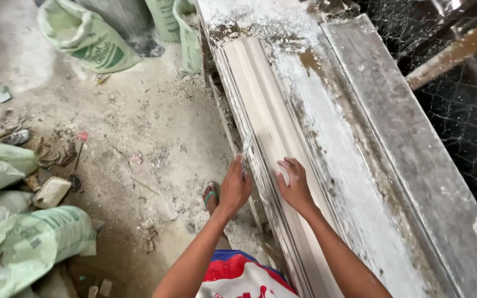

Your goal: Using putty and a scraper to repair and finish a piece of decorative plaster molding.

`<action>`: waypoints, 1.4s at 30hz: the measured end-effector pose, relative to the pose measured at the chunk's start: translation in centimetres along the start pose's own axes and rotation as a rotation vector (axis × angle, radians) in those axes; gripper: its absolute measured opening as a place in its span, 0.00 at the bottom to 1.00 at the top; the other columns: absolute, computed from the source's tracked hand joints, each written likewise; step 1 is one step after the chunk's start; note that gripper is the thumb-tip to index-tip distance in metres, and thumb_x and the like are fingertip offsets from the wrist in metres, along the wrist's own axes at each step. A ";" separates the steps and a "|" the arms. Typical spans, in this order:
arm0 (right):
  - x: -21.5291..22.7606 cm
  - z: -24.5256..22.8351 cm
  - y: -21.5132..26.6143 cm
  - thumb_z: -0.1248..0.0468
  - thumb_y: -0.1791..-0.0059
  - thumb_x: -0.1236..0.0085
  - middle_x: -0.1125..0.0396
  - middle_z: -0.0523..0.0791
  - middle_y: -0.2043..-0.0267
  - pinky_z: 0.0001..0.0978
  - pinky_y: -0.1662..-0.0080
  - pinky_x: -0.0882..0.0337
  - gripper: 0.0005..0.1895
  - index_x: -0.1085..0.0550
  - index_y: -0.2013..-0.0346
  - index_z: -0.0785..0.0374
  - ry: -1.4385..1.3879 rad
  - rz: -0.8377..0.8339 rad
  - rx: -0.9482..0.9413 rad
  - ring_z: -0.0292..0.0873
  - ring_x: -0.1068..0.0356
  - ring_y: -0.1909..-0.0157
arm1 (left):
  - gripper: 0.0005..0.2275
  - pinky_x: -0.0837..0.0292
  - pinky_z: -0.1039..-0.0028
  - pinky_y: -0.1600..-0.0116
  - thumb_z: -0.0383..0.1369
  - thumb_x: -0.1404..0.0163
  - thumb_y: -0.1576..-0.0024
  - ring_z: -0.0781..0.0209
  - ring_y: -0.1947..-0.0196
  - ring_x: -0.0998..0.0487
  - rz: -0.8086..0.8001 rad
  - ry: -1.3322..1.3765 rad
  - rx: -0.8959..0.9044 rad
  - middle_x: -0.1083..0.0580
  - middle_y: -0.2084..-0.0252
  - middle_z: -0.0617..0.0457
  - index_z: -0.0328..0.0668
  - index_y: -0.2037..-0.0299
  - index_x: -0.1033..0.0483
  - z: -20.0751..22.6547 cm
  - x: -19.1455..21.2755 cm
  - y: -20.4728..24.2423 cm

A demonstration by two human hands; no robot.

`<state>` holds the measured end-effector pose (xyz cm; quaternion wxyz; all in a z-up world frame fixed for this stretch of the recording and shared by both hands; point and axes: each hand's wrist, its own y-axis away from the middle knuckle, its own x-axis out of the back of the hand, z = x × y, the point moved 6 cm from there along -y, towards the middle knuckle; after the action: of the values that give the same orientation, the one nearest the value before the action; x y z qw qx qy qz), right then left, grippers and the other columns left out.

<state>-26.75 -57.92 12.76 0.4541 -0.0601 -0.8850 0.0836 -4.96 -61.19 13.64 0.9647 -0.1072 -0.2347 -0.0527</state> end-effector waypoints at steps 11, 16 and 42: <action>-5.1 -1.5 -25.9 0.53 0.45 0.53 0.48 0.54 0.24 0.62 0.31 0.50 0.28 0.37 0.31 0.58 0.326 -0.065 -0.128 0.64 0.56 0.23 | 0.24 0.16 0.57 0.59 0.23 0.60 0.38 0.30 0.56 0.20 -0.186 -0.134 0.218 0.41 0.31 0.26 0.22 0.31 0.46 -2.7 -2.7 -23.4; -7.6 -0.2 -28.0 0.48 0.45 0.53 0.53 0.54 0.22 0.64 0.29 0.59 0.34 0.42 0.26 0.55 0.412 -0.080 -0.077 0.62 0.61 0.21 | 0.23 0.17 0.55 0.63 0.24 0.58 0.38 0.31 0.58 0.18 -0.076 -0.323 0.090 0.36 0.33 0.27 0.26 0.31 0.41 -2.7 -1.5 -26.9; -6.3 -2.5 -27.5 0.46 0.45 0.55 0.53 0.50 0.21 0.66 0.28 0.64 0.33 0.41 0.26 0.48 0.418 -0.114 -0.151 0.61 0.63 0.20 | 0.18 0.19 0.53 0.66 0.25 0.58 0.41 0.39 0.67 0.16 0.046 -0.398 0.059 0.24 0.41 0.38 0.34 0.39 0.30 -3.8 0.9 -31.8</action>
<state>-21.91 -85.75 14.74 0.6256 -0.0597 -0.7775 -0.0231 -7.30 -92.97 16.61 0.9028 -0.0925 -0.4199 -0.0017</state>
